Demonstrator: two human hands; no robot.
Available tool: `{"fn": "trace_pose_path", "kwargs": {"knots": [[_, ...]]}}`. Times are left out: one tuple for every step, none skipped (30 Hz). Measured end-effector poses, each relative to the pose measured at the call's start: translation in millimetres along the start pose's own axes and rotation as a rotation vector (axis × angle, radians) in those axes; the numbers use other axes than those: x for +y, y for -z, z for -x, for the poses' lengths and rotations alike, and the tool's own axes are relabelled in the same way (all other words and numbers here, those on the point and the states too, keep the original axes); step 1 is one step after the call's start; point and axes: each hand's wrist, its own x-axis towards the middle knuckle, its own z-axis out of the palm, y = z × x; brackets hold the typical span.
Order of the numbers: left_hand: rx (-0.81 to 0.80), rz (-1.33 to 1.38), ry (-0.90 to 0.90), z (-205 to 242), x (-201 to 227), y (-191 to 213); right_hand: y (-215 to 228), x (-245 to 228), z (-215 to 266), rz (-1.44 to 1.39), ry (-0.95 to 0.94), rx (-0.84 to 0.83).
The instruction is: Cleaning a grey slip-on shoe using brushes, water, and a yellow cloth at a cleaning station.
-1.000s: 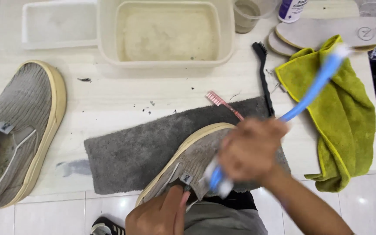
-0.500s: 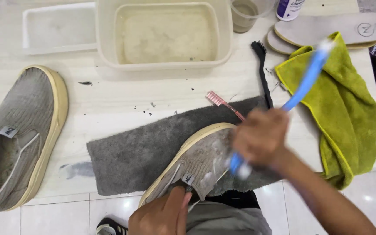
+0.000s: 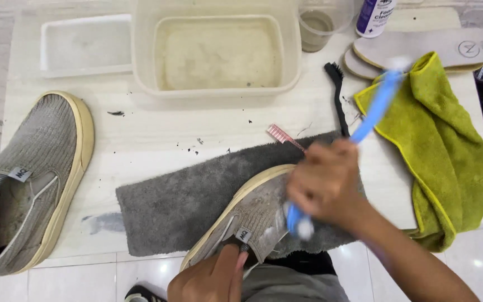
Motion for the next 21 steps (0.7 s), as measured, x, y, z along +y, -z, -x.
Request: {"fn": "trace_pose_path", "kwargs": {"knots": [[0.035,-0.011,-0.019,0,-1,-1,6,-9,-5,-0.082,0.055,-0.052],[0.076,-0.025,-0.034,0,-2,-2,10,-18,-13,-0.17,0.116,-0.102],[0.075,-0.03,-0.031,3,-4,-2,9,-4,-4,-0.175,0.116,-0.101],[0.0,-0.028,-0.001,6,-5,-3,7,11,4,-0.075,0.022,-0.117],[-0.075,-0.025,0.029,9,-6,-3,5,26,11,0.024,-0.072,-0.133],[-0.069,-0.027,0.026,9,-6,-2,3,21,9,0.026,-0.068,-0.127],[-0.08,-0.029,0.034,8,-5,0,1,17,7,0.054,-0.094,-0.104],[-0.09,-0.026,0.036,7,-4,-2,0,14,6,0.09,-0.121,-0.081],[-0.082,-0.023,0.027,4,-5,-5,2,-3,-4,0.099,-0.117,-0.074],[-0.036,-0.028,-0.005,4,-6,-5,4,-24,-12,-0.096,-0.106,-0.084],[0.01,-0.032,-0.038,5,-8,-5,6,-45,-20,-0.29,-0.095,-0.092],[0.011,-0.035,-0.041,7,-8,-6,5,-28,-14,-0.291,-0.095,-0.088],[-0.012,-0.032,-0.019,9,-9,-6,5,-12,-8,-0.167,-0.107,-0.126],[-0.032,-0.028,0.007,12,-8,-7,4,5,-2,-0.044,-0.113,-0.165],[-0.027,-0.032,0.009,12,-9,-6,-2,7,-5,-0.047,-0.108,-0.161],[-0.028,-0.053,0.001,13,-10,-6,-6,10,-7,0.004,-0.208,-0.144],[-0.028,-0.075,-0.006,12,-10,-8,-9,14,-8,0.054,-0.308,-0.125],[-0.027,-0.069,-0.016,7,-6,-6,-7,-4,-12,0.066,-0.31,-0.122],[0.042,-0.05,-0.025,2,-2,-4,-5,-22,-16,-0.089,-0.294,-0.182],[0.103,-0.037,-0.023,-1,1,0,-5,-44,-19,-0.255,-0.28,-0.248],[0.096,-0.035,-0.021,2,-1,-3,-2,-36,-18,-0.256,-0.285,-0.252]]}}
